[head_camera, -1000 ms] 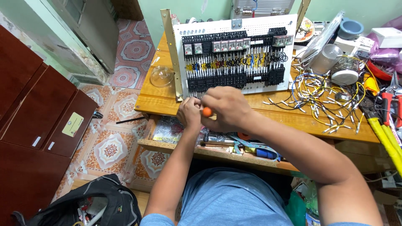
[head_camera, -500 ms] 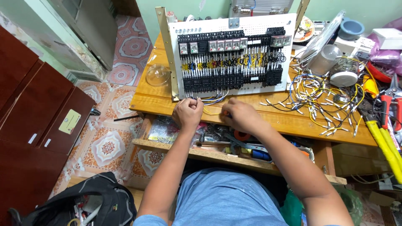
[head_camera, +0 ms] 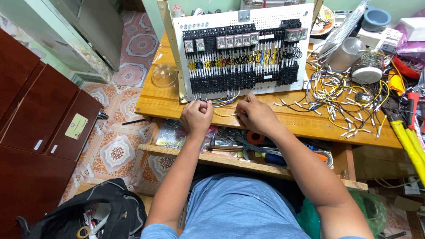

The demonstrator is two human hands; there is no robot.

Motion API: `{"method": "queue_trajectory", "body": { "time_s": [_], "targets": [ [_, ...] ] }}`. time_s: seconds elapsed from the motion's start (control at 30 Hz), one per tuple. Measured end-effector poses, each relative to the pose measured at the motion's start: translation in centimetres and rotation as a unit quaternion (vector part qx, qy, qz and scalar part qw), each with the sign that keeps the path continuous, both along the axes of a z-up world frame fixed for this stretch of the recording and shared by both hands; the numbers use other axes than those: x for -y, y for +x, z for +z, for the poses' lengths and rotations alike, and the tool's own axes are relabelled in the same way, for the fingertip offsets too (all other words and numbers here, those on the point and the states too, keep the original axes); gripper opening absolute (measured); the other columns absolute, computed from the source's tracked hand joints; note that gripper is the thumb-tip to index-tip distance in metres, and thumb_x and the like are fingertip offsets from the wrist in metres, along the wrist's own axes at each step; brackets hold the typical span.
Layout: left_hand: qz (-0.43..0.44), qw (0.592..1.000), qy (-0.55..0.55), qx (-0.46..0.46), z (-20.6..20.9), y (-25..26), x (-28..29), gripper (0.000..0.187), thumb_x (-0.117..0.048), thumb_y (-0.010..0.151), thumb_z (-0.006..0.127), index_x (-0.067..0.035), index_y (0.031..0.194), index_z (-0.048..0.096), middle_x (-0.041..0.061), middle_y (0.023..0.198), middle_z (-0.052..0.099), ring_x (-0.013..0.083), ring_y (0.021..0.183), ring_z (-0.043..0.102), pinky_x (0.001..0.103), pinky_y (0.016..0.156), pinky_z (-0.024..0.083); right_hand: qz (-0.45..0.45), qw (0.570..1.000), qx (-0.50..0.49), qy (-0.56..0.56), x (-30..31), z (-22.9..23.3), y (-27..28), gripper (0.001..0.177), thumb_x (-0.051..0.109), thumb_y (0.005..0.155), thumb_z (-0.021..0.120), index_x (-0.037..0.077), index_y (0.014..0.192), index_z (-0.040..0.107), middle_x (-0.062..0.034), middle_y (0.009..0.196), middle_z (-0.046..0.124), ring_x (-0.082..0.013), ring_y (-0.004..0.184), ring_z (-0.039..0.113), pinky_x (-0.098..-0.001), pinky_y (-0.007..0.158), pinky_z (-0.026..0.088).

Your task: Wiring an electrical control panel by connecting and securing wires to terminal blocks using a screwdriver.

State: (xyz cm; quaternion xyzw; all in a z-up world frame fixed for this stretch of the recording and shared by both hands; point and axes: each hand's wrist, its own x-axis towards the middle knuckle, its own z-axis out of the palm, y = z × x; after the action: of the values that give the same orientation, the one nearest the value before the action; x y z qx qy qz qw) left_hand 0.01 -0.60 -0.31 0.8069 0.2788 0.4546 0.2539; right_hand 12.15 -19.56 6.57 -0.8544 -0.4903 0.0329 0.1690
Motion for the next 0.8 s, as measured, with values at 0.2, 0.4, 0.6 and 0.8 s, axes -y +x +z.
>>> {"method": "queue_trajectory", "body": {
  "time_s": [0.2, 0.4, 0.6, 0.8],
  "targets": [
    [-0.228, 0.96, 0.162, 0.026, -3.8, 2.4, 1.0, 0.022, -0.019, 0.083, 0.081, -0.019, 0.105, 0.076, 0.003, 0.091, 0.069, 0.0271, 0.09, 0.069, 0.039, 0.078, 0.057, -0.035, 0.993, -0.067, 0.087, 0.0, -2.8, 2.6, 0.019, 0.02, 0.087, 0.072, 0.012, 0.103, 0.068, -0.0139, 0.088, 0.071, -0.0427, 0.089, 0.073, -0.0535, 0.075, 0.059],
    [-0.191, 0.96, 0.192, -0.073, -2.5, 4.6, 3.6, 0.021, -0.027, 0.089, 0.075, -0.015, 0.106, 0.073, 0.004, 0.086, 0.064, 0.0262, 0.085, 0.068, 0.037, 0.074, 0.058, -0.153, 0.924, -0.274, 0.22, -0.8, -0.8, 2.5, 0.014, 0.017, 0.082, 0.077, 0.02, 0.095, 0.075, 0.0012, 0.051, 0.064, -0.0138, 0.056, 0.07, -0.0248, 0.049, 0.054],
    [-0.131, 0.975, 0.168, -0.07, -1.5, 5.5, 4.8, 0.012, -0.027, 0.091, 0.071, -0.016, 0.096, 0.071, 0.002, 0.077, 0.056, 0.0259, 0.077, 0.067, 0.036, 0.068, 0.057, -0.164, 0.795, -0.456, 0.365, -1.6, -2.7, 1.8, 0.022, 0.009, 0.086, 0.073, 0.001, 0.107, 0.071, -0.0134, 0.052, 0.06, -0.014, 0.026, 0.046, -0.028, 0.018, 0.032],
    [-0.077, 0.981, 0.18, -0.015, -2.0, 6.0, 4.9, 0.016, -0.039, 0.094, 0.073, -0.024, 0.093, 0.071, -0.003, 0.073, 0.054, 0.0194, 0.071, 0.066, 0.031, 0.063, 0.055, -0.169, 0.785, -0.485, 0.346, -1.1, -1.2, 1.4, 0.02, 0.013, 0.085, 0.075, 0.001, 0.102, 0.072, -0.0127, 0.051, 0.056, -0.0133, 0.026, 0.046, -0.0266, 0.018, 0.032]
  ]
}}
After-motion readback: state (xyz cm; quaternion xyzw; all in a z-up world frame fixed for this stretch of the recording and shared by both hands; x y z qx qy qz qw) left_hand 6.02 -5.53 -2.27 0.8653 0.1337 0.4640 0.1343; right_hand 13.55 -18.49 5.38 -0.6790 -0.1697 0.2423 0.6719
